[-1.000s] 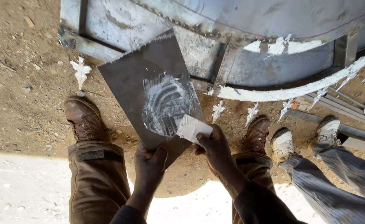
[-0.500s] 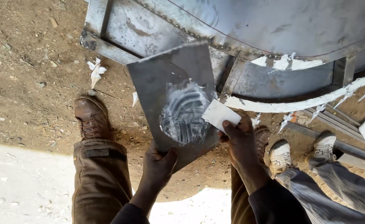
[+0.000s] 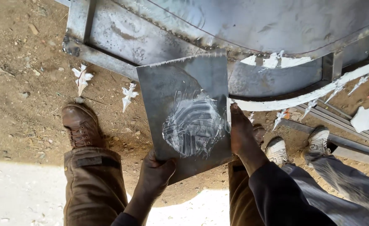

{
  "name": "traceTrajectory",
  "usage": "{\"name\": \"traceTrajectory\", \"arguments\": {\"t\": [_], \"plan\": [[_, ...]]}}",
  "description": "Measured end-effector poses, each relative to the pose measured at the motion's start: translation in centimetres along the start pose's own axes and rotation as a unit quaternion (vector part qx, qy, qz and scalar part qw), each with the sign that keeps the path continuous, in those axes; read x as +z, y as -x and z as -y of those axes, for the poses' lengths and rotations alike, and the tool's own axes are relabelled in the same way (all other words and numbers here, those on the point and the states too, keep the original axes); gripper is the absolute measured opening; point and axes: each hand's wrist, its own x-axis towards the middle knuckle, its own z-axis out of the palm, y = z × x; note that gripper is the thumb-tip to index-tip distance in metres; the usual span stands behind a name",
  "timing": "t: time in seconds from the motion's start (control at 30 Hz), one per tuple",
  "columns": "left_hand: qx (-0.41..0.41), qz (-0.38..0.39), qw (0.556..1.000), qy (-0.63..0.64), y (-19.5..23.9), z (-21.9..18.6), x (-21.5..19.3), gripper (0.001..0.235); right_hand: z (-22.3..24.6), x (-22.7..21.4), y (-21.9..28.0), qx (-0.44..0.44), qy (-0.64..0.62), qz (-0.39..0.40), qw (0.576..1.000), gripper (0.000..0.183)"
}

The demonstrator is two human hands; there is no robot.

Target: Applying white filler to the joints of a metal gate using a small spreader to prepare it for painting.

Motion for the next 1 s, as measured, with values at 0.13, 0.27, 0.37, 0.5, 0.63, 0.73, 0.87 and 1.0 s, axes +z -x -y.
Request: {"name": "traceTrajectory", "arguments": {"t": [0.13,0.27,0.37,0.5,0.63,0.73,0.87,1.0], "plan": [[0.032,-0.026,0.997,-0.069,0.7,-0.5,0.2,0.021,-4.1,-0.5,-3.5,0.05,0.054,-0.062,0.995,0.07],[0.057,-0.036,0.996,-0.051,0.8,0.4,0.1,0.021,-4.2,-0.5,-4.4,0.045,0.068,-0.08,0.993,0.061],[0.065,-0.051,0.987,-0.135,1.0,-0.1,-0.1,0.015,-4.5,-0.3,-4.4,0.071,0.042,-0.088,0.993,0.051],[0.073,-0.049,0.975,-0.205,1.3,-0.4,-0.2,0.012,-4.3,-0.8,-4.5,0.106,-0.009,-0.117,0.987,0.037],[0.084,-0.054,0.962,-0.255,1.0,-0.1,-1.4,0.015,-4.3,-1.2,-4.5,0.13,-0.04,-0.133,0.982,0.031],[0.099,-0.037,0.985,-0.137,0.6,-0.7,-1.4,0.019,-5.4,-2.6,-4.9,0.155,-0.071,-0.148,0.974,0.029],[0.048,-0.095,0.994,0.016,-0.6,-1.6,-1.5,0.041,-7.0,-6.6,-4.4,-0.048,-0.238,0.034,0.97,0.012],[-0.019,-0.149,0.986,0.067,-0.8,-1.0,-1.7,0.046,-5.0,-6.4,-2.4,-0.158,-0.209,0.145,0.954,0.023]]}}
